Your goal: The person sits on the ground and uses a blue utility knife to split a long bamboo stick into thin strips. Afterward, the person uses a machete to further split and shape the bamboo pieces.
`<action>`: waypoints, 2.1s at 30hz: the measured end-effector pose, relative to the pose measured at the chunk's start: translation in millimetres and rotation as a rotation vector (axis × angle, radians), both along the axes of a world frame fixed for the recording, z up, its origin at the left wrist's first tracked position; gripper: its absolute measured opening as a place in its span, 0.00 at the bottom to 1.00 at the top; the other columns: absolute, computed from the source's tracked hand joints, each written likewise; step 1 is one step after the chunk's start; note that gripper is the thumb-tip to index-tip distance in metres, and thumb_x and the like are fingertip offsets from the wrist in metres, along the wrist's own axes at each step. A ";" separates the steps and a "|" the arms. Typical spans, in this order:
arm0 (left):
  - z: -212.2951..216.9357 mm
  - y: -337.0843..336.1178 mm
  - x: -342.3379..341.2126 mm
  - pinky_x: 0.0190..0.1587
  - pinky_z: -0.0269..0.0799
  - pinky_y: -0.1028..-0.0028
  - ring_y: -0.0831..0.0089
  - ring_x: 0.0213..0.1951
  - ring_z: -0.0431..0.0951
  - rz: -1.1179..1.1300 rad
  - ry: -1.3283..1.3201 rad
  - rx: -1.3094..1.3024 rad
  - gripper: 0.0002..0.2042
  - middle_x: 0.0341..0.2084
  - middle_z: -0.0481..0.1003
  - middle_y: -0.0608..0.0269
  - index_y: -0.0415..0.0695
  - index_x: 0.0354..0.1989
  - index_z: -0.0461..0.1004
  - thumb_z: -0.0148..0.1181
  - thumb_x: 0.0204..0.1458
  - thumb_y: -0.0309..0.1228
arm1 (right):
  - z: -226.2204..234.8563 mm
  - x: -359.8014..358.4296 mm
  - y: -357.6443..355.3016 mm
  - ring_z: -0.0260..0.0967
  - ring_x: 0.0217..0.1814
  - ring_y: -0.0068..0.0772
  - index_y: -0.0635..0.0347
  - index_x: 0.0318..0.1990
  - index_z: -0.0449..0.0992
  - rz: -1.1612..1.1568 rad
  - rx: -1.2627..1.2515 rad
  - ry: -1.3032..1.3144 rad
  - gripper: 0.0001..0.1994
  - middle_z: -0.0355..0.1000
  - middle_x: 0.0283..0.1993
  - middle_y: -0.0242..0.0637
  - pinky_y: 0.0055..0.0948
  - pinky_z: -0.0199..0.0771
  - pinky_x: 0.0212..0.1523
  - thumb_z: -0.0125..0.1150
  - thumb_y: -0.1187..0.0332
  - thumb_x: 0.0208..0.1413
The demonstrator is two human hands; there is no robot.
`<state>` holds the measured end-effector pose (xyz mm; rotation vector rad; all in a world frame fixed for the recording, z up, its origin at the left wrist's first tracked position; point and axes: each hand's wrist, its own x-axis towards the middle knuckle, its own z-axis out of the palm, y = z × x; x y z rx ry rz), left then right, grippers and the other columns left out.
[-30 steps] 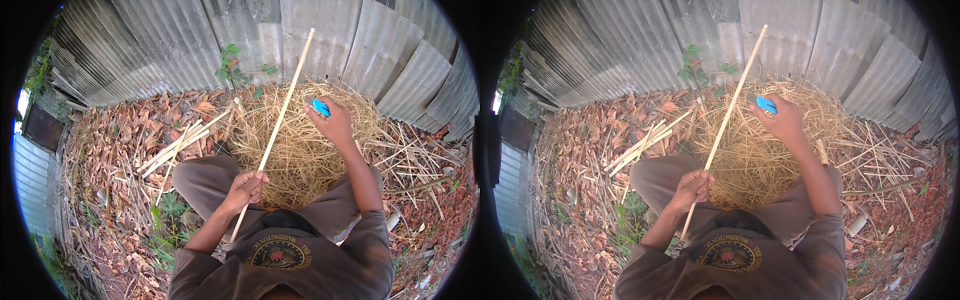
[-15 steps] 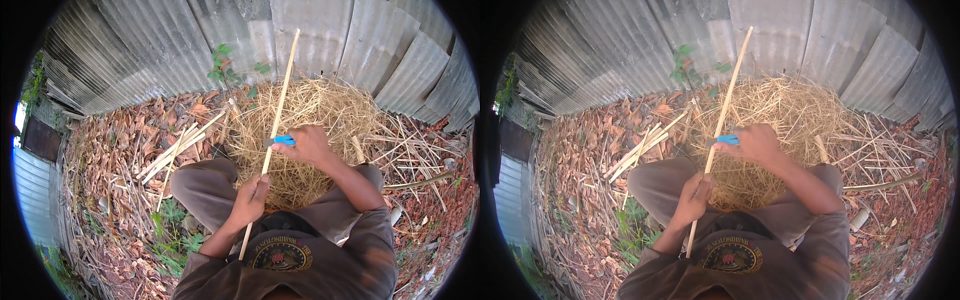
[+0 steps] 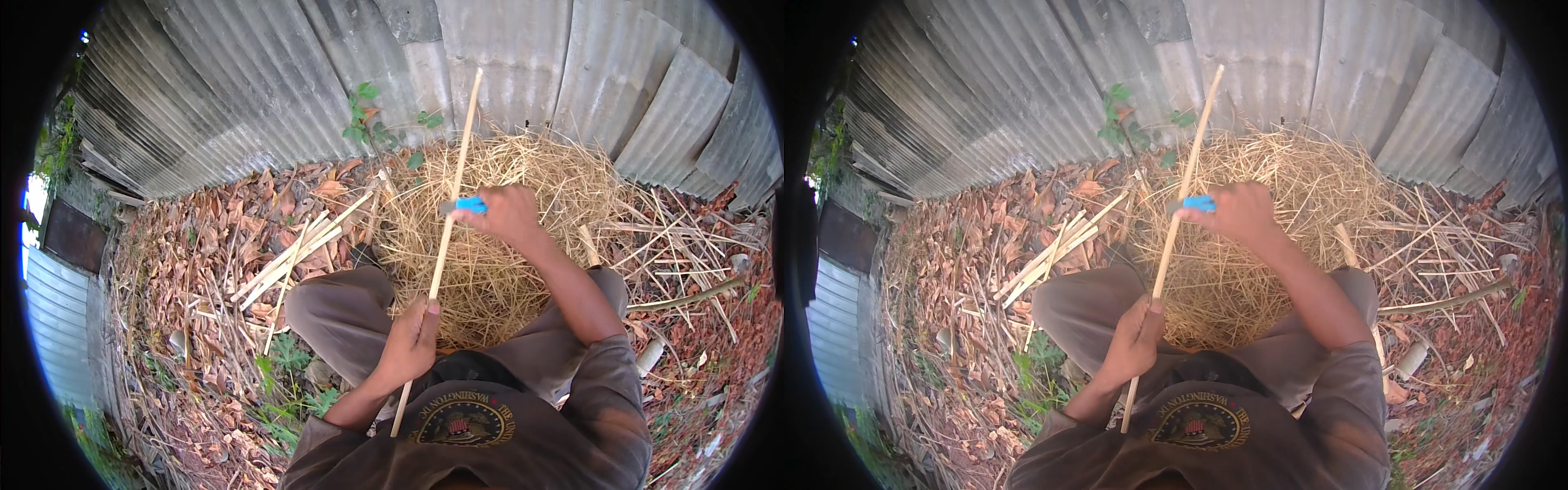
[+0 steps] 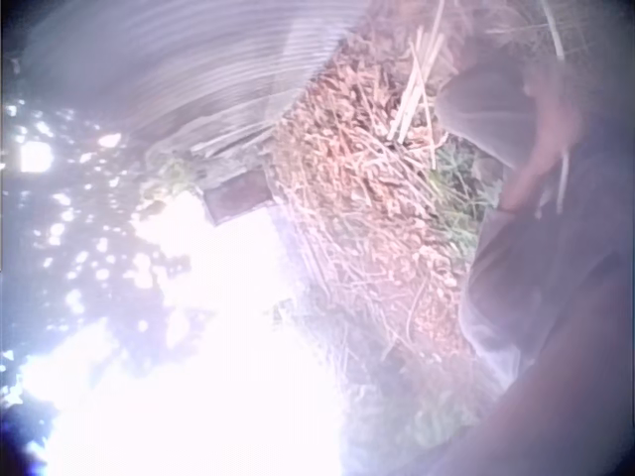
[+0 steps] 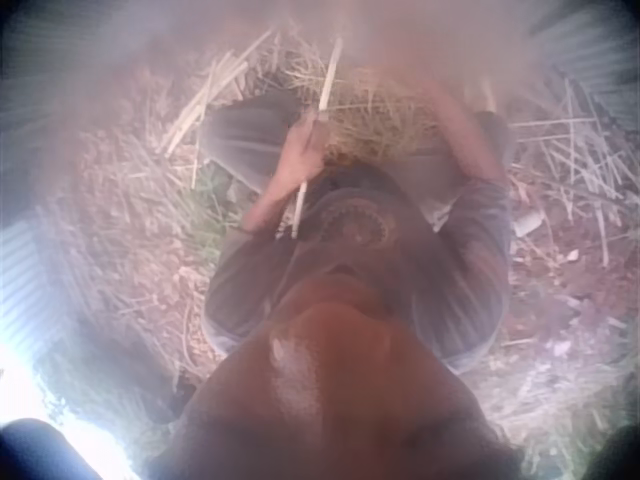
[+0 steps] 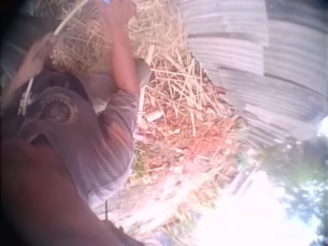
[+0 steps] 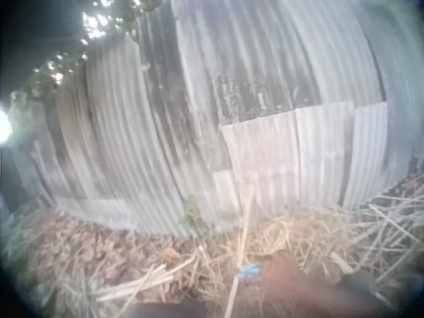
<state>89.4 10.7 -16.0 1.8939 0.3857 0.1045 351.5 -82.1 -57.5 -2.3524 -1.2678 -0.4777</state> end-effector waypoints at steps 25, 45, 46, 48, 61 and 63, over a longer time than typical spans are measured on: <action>17.8 -9.1 -35.3 0.22 0.67 0.65 0.56 0.18 0.76 -0.037 0.027 0.294 0.06 0.16 0.72 0.55 0.38 0.39 0.68 0.48 0.62 0.27 | 21.6 -1.1 -16.9 0.63 0.11 0.31 0.53 0.14 0.71 -0.059 -0.097 0.249 0.38 0.60 0.08 0.31 0.34 0.64 0.15 0.41 0.27 0.54; 13.2 -1.9 1.9 0.20 0.48 0.79 0.83 0.12 0.48 0.141 -0.022 -1.205 0.12 0.10 0.52 0.75 0.47 0.34 0.63 0.40 0.68 0.38 | 3.4 -43.3 -2.9 0.62 0.09 0.35 0.53 0.11 0.65 0.225 0.087 0.050 0.37 0.61 0.08 0.32 0.36 0.60 0.13 0.51 0.26 0.47; 14.6 -2.9 0.9 0.20 0.48 0.79 0.84 0.12 0.48 0.136 -0.021 -1.210 0.11 0.10 0.51 0.76 0.48 0.33 0.63 0.40 0.68 0.37 | 2.7 -36.5 -1.6 0.62 0.09 0.36 0.54 0.11 0.66 0.191 0.085 0.042 0.37 0.61 0.08 0.32 0.37 0.60 0.13 0.50 0.26 0.47; 15.0 -2.1 -2.6 0.20 0.48 0.79 0.84 0.12 0.47 0.131 -0.013 -1.220 0.11 0.10 0.51 0.76 0.48 0.33 0.63 0.40 0.68 0.37 | 1.1 -16.3 -0.2 0.61 0.08 0.34 0.53 0.11 0.67 0.048 0.098 0.037 0.37 0.59 0.07 0.32 0.36 0.59 0.12 0.49 0.26 0.48; 12.9 4.9 -54.2 0.21 0.47 0.80 0.84 0.13 0.48 0.017 0.165 -1.294 0.12 0.11 0.50 0.76 0.45 0.33 0.62 0.40 0.68 0.38 | 11.8 88.8 -34.2 0.70 0.18 0.38 0.58 0.20 0.76 -0.535 -0.024 0.255 0.41 0.67 0.13 0.37 0.38 0.68 0.20 0.38 0.24 0.52; 15.6 8.2 -55.4 0.21 0.47 0.80 0.84 0.14 0.48 0.012 0.169 -1.258 0.13 0.12 0.50 0.76 0.45 0.33 0.61 0.40 0.68 0.38 | 13.2 95.9 -35.0 0.71 0.20 0.41 0.58 0.21 0.77 -0.556 0.020 0.168 0.41 0.69 0.15 0.39 0.40 0.69 0.22 0.38 0.25 0.53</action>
